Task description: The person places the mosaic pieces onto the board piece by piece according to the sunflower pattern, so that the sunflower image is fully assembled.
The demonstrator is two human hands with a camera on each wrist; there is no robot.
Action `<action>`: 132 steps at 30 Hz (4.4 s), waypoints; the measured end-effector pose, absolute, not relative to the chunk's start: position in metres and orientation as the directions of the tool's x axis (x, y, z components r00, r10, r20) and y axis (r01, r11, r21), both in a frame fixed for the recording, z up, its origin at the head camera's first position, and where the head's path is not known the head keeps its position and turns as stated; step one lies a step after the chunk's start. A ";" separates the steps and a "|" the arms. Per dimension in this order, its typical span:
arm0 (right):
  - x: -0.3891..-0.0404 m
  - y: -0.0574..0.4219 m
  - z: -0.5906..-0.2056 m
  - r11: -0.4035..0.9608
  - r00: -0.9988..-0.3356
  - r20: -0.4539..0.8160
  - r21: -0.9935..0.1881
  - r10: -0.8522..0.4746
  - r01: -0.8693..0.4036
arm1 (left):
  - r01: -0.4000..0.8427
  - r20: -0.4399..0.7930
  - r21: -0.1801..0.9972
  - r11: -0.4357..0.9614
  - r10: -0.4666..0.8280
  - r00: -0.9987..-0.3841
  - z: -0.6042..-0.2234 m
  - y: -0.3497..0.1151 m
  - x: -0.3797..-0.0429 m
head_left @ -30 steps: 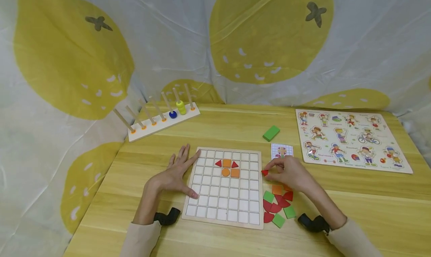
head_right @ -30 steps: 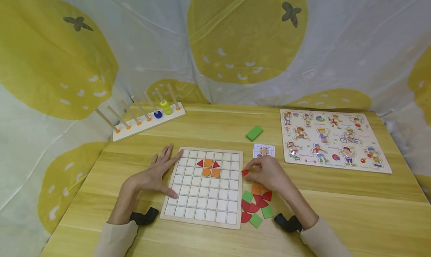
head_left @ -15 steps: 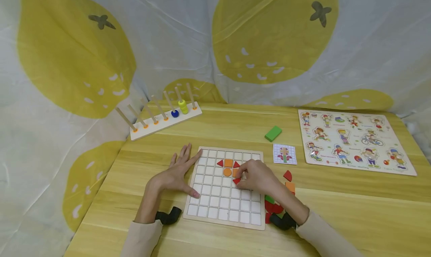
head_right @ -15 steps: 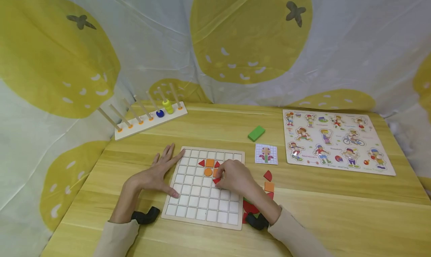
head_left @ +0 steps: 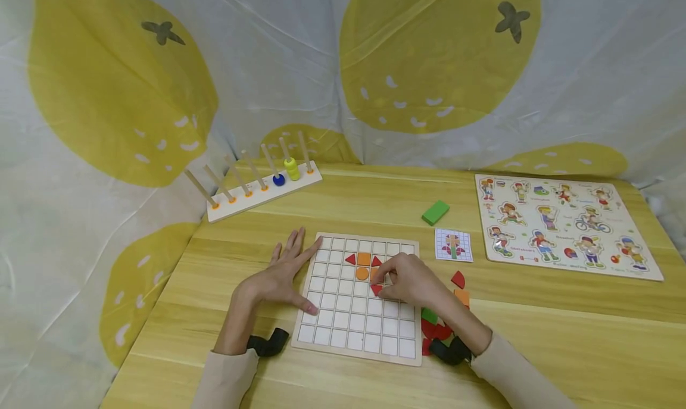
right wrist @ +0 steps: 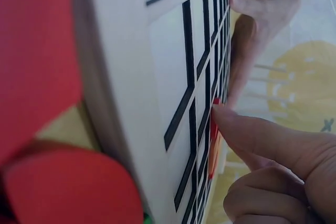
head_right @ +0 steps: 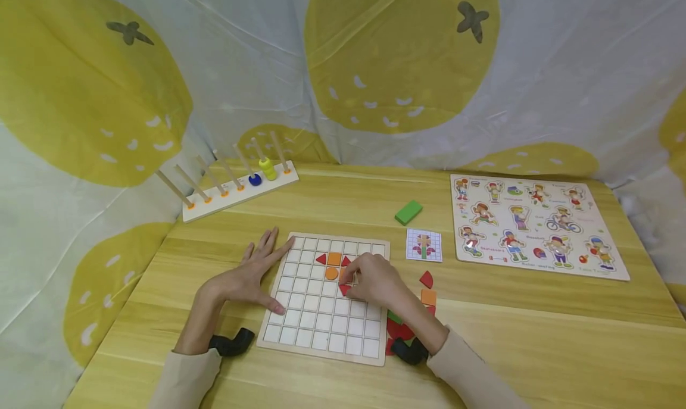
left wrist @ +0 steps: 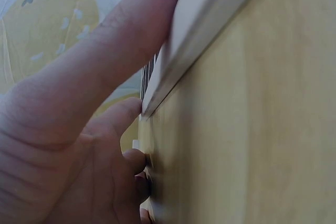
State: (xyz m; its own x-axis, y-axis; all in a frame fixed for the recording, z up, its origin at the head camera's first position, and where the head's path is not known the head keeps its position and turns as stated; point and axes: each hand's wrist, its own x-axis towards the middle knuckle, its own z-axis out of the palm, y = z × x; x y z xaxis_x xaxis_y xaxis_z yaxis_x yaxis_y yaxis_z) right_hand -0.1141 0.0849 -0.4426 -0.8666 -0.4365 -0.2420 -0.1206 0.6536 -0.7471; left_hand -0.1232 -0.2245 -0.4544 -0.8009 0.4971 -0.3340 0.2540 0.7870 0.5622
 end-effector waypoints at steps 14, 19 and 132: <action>-0.115 0.082 -0.444 0.618 -0.869 -0.216 -0.776 -0.446 -0.125 | 0.246 -0.335 0.569 0.785 0.494 -0.803 -0.455 -0.225 -0.123; -0.115 0.082 -0.444 0.612 -0.865 -0.221 -0.782 -0.449 -0.118 | 0.242 -0.336 0.571 0.784 0.493 -0.802 -0.455 -0.225 -0.123; -0.101 0.062 -0.445 0.650 -0.903 -0.205 -0.754 -0.378 -0.100 | 0.247 -0.334 0.567 0.786 0.493 -0.803 -0.454 -0.225 -0.121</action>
